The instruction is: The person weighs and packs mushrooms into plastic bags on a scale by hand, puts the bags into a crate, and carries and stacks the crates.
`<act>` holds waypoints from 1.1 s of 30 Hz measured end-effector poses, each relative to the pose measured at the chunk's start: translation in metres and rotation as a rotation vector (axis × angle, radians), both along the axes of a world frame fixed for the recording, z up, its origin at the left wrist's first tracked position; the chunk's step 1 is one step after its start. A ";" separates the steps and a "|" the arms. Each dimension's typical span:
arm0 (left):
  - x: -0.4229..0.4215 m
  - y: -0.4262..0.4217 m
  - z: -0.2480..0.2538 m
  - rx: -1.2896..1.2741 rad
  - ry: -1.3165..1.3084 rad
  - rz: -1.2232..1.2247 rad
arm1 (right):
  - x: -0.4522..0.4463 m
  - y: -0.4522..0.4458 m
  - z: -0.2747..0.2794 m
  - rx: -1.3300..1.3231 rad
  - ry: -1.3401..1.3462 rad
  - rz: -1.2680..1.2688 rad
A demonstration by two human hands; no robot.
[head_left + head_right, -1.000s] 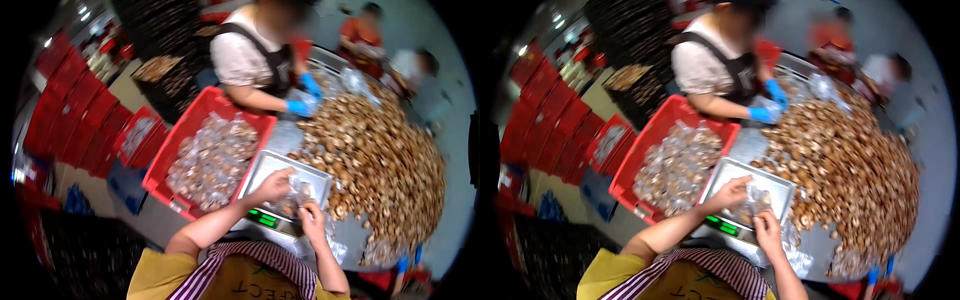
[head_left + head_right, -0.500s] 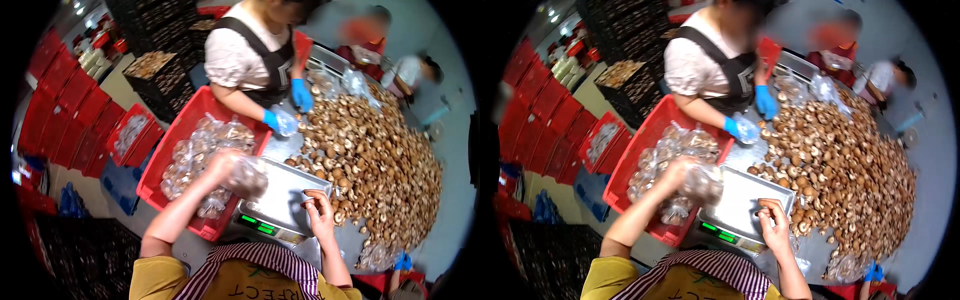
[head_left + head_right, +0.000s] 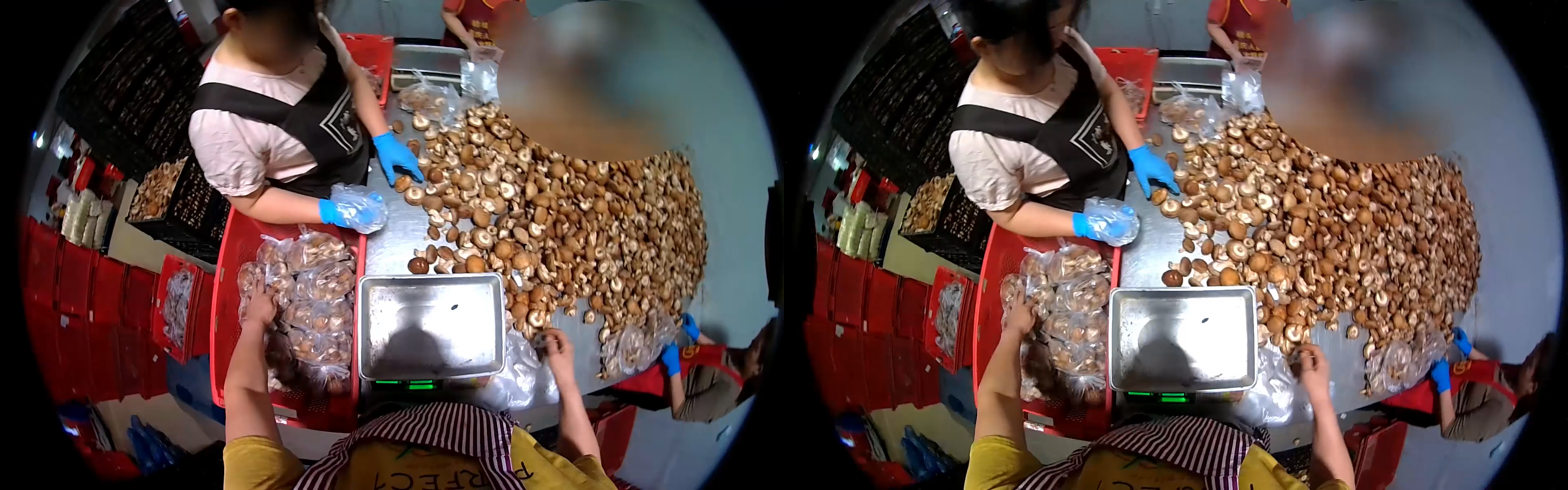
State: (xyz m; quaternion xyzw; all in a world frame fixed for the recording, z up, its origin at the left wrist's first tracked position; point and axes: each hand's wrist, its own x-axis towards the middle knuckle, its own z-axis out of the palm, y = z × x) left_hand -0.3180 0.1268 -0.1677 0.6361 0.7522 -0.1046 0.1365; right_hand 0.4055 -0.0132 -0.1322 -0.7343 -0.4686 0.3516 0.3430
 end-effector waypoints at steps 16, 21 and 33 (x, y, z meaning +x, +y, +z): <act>0.059 -0.034 0.052 0.591 -0.346 -0.037 | 0.255 -0.155 -0.020 0.091 -0.496 -1.179; 0.125 -0.035 0.096 0.710 -0.488 -0.061 | 0.219 -0.123 0.020 0.008 -0.737 -0.738; 0.270 -0.064 0.142 0.604 -0.764 -0.200 | 0.262 -0.079 0.051 0.471 -0.517 -0.739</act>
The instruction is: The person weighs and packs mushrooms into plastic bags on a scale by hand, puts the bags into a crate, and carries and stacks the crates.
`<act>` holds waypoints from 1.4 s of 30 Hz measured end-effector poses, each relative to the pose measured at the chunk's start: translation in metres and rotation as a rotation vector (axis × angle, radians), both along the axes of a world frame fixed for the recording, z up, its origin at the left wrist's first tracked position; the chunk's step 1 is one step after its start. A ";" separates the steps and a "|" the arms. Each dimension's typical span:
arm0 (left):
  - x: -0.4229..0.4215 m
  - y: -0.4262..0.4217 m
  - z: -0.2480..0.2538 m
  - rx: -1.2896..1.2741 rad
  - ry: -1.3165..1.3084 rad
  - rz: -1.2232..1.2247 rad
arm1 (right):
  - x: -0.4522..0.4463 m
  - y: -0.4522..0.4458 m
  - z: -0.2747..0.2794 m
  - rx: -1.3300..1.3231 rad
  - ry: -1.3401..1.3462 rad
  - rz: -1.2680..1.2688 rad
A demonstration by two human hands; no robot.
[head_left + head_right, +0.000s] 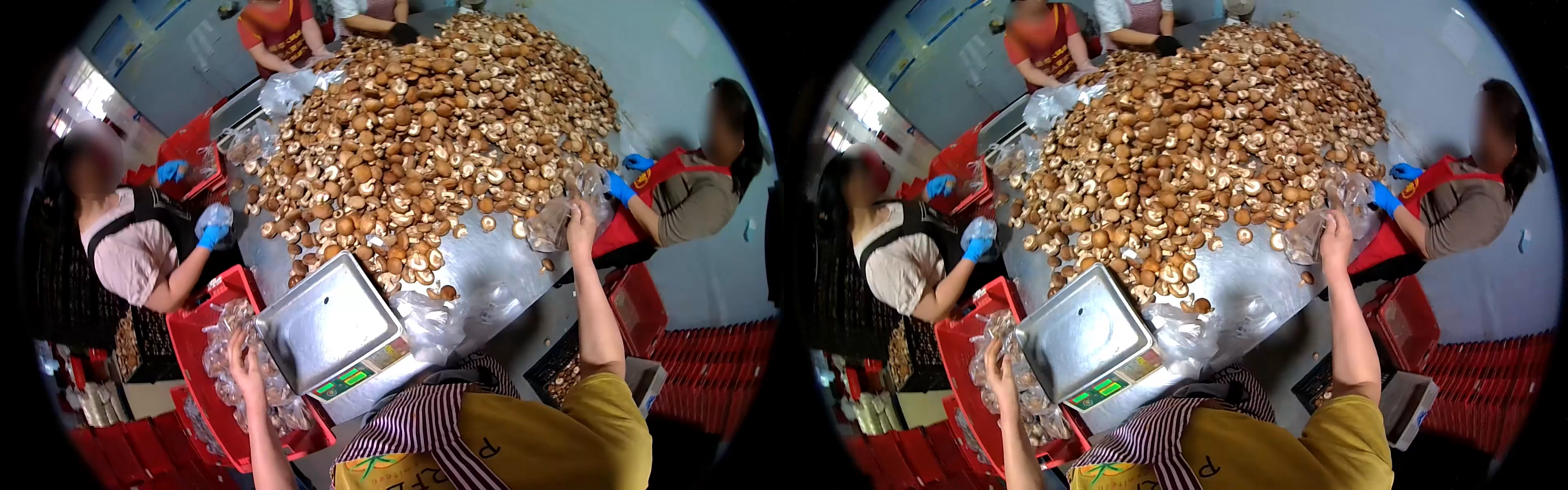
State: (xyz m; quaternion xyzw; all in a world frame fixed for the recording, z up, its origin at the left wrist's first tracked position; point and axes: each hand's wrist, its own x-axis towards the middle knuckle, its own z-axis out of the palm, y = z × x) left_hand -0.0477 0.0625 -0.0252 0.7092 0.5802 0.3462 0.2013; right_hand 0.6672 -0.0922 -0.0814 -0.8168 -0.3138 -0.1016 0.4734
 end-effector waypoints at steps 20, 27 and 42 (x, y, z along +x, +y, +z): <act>0.073 -0.035 -0.014 -0.402 -0.897 -0.057 | -0.309 0.139 0.157 -0.012 0.479 1.319; 0.025 -0.062 -0.067 -0.499 -0.601 0.069 | -0.351 0.136 0.069 -0.322 0.351 1.342; 0.041 -0.001 0.010 -0.005 -0.019 0.266 | -0.446 0.125 0.170 -0.250 -0.020 1.461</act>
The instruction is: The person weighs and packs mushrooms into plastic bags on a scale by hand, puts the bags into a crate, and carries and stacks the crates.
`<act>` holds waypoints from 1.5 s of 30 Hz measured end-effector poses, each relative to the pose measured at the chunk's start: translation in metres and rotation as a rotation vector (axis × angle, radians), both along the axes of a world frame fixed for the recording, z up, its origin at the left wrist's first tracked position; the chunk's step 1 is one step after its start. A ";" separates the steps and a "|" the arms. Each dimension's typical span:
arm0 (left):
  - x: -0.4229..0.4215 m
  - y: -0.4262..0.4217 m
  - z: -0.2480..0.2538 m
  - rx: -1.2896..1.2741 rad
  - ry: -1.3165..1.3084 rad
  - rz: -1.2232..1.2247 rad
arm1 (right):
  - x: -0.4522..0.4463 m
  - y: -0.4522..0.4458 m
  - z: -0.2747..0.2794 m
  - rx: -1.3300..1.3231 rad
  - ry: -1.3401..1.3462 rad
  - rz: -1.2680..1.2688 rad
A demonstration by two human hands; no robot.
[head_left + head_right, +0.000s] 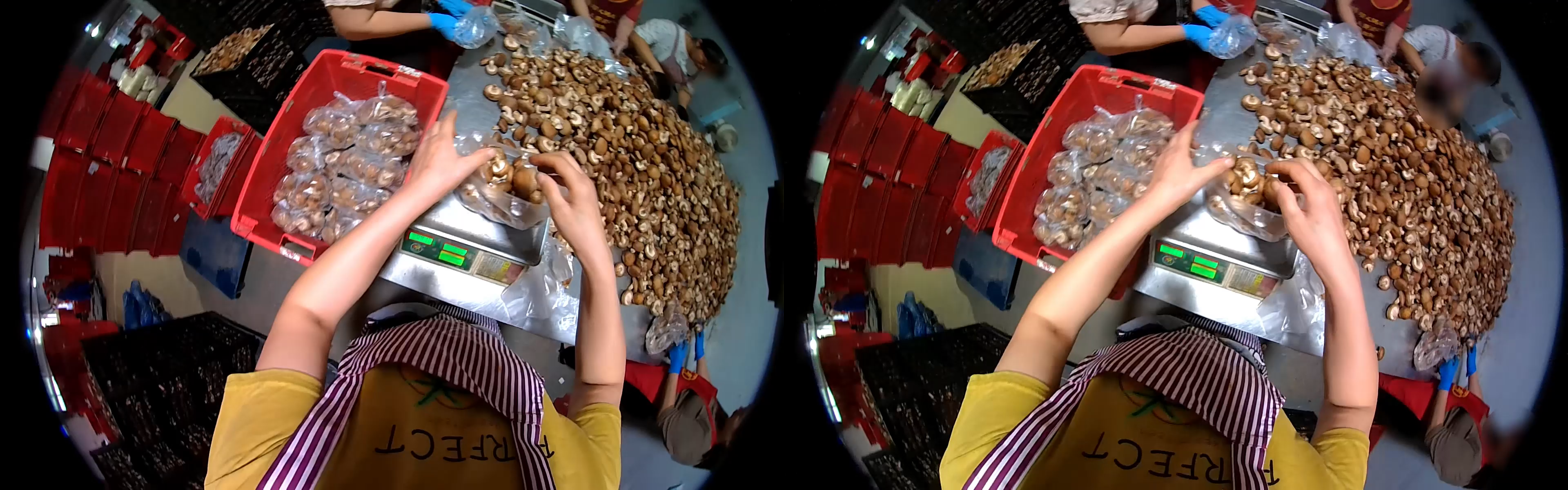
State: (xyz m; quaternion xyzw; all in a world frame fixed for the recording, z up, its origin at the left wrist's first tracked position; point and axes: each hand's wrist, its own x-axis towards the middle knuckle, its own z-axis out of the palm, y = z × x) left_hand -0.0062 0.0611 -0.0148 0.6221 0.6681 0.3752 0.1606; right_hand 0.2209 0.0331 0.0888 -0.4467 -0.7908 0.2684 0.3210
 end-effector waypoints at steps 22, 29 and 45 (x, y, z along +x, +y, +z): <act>0.044 -0.018 -0.012 -0.066 0.163 -0.130 | -0.034 -0.033 -0.103 -0.105 -0.282 0.215; 0.014 -0.030 -0.027 0.026 -0.745 -0.079 | -0.013 -0.042 -0.080 -0.334 -0.176 0.221; 0.017 -0.049 0.017 -0.141 -0.911 -0.300 | -0.037 0.025 -0.114 0.098 -0.631 -0.047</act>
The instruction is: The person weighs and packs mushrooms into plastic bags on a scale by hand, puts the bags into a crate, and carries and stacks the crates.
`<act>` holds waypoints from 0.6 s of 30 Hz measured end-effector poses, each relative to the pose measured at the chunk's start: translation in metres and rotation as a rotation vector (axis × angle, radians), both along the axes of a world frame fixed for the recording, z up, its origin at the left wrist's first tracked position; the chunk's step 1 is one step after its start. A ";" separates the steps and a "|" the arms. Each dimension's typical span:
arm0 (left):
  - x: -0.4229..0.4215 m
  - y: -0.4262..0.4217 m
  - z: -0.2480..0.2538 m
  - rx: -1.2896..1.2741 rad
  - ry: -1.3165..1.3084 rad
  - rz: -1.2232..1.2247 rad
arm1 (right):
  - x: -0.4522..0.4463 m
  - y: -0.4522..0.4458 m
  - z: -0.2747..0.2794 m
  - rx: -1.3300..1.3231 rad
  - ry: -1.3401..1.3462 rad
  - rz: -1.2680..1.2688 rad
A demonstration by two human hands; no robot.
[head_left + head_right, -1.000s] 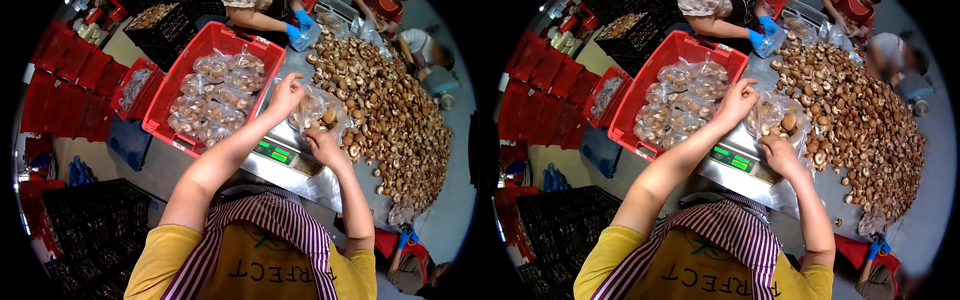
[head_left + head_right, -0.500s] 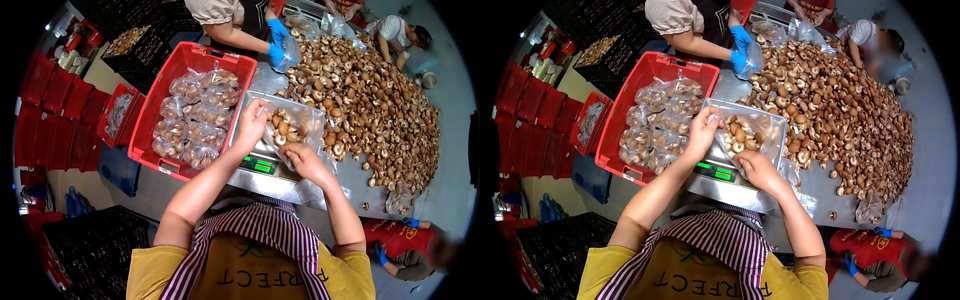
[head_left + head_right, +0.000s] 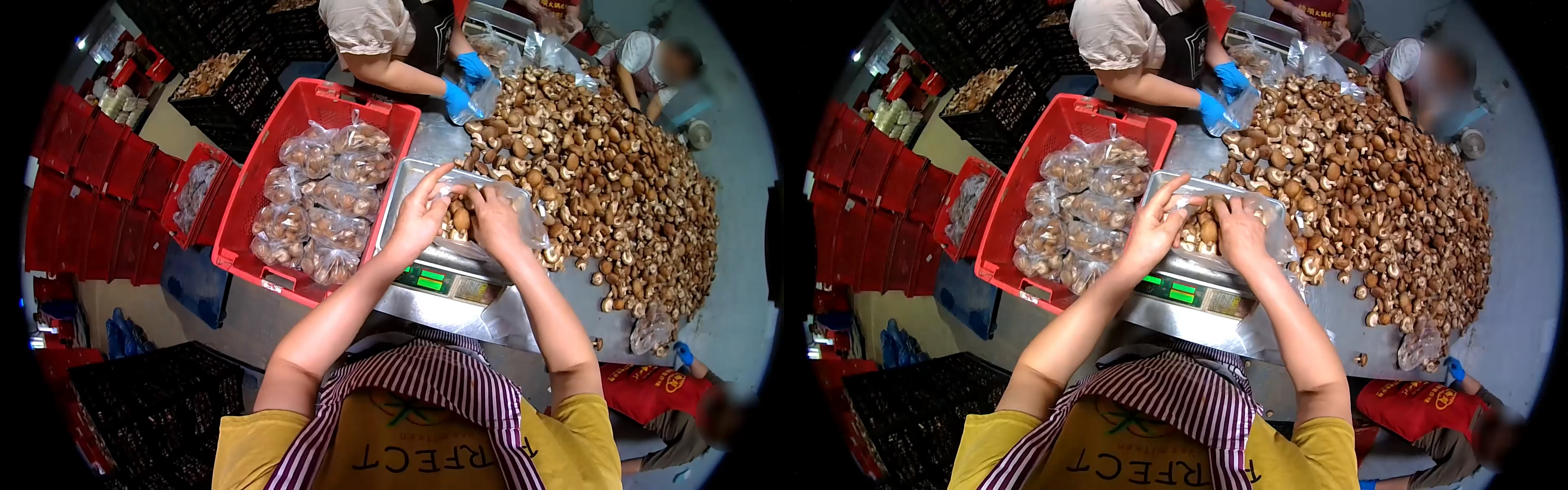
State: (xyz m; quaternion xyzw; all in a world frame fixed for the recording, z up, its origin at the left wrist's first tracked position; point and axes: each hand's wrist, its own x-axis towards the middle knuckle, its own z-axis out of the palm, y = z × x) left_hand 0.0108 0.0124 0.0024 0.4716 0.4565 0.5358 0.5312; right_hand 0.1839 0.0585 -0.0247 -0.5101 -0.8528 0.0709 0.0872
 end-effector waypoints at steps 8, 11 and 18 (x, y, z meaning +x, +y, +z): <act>-0.003 0.007 -0.016 -0.051 -0.020 0.018 | 0.020 0.011 -0.022 -0.022 0.120 0.052; -0.007 0.007 -0.028 -0.046 -0.067 -0.009 | 0.026 0.009 -0.027 0.132 0.231 0.071; -0.013 0.010 -0.030 0.050 0.247 0.041 | 0.063 0.012 0.042 0.075 0.647 -0.068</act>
